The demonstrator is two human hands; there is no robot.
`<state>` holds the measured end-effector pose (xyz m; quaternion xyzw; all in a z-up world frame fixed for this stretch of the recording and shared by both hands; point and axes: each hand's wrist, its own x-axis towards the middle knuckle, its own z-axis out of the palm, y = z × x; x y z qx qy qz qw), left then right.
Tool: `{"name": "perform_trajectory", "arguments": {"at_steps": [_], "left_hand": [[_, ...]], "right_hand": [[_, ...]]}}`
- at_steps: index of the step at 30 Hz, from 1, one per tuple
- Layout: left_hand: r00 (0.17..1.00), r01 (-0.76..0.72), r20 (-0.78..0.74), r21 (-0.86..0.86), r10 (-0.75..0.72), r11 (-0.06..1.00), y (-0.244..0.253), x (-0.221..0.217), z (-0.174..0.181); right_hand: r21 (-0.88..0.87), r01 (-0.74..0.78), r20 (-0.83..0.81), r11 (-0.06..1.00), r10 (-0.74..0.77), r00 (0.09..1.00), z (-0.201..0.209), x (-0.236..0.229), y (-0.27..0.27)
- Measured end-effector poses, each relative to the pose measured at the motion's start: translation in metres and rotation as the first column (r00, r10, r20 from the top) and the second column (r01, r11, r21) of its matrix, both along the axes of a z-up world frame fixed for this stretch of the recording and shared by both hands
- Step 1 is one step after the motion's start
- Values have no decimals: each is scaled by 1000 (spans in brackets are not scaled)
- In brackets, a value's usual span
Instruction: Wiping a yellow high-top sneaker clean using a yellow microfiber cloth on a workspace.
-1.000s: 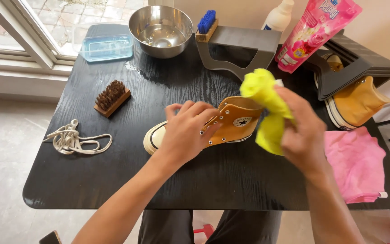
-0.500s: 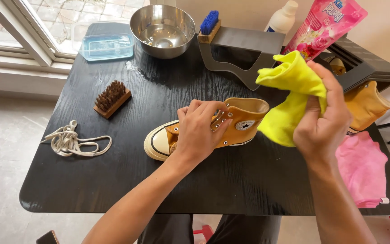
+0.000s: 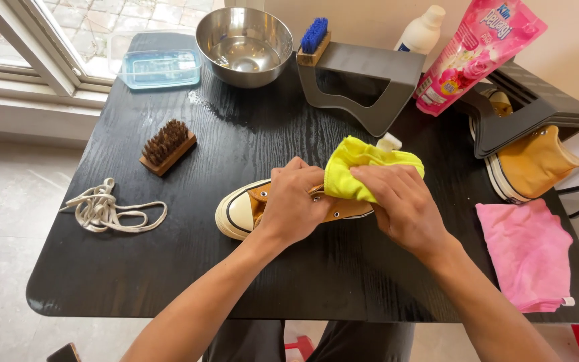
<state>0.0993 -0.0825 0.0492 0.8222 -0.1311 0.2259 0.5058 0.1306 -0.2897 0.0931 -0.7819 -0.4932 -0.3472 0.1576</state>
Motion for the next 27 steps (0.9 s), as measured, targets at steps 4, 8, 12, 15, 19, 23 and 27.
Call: {"name": "perform_trajectory", "arguments": {"at_steps": [4, 8, 12, 15, 19, 23, 27], "left_hand": [[1000, -6, 25, 45, 5, 999, -2, 1, -6], [995, -22, 103, 71, 15, 997, -6, -4, 5], [990, -22, 140, 228, -11, 973, -10, -6, 15], [989, -37, 148, 202, 7, 979, -7, -4, 13], [985, 25, 160, 193, -57, 981, -1, -5, 17], [993, 41, 103, 102, -52, 994, 5, 1, 11], [997, 47, -66, -4, -48, 999, 9, 11, 14]], "right_hand": [[-29, -62, 31, 998, 63, 998, 14, -1, -9], [-182, -87, 41, 979, 96, 995, 24, 1, -39], [-447, 77, 103, 891, -34, 994, 35, -1, -69], [-501, 161, 199, 851, -68, 978, 46, 3, -83], [-457, 315, 257, 831, -216, 942, 43, 22, -111], [-56, 430, -121, 901, -433, 893, 50, 29, -124], [96, 303, -42, 948, -301, 953, 84, 15, -77]]}}
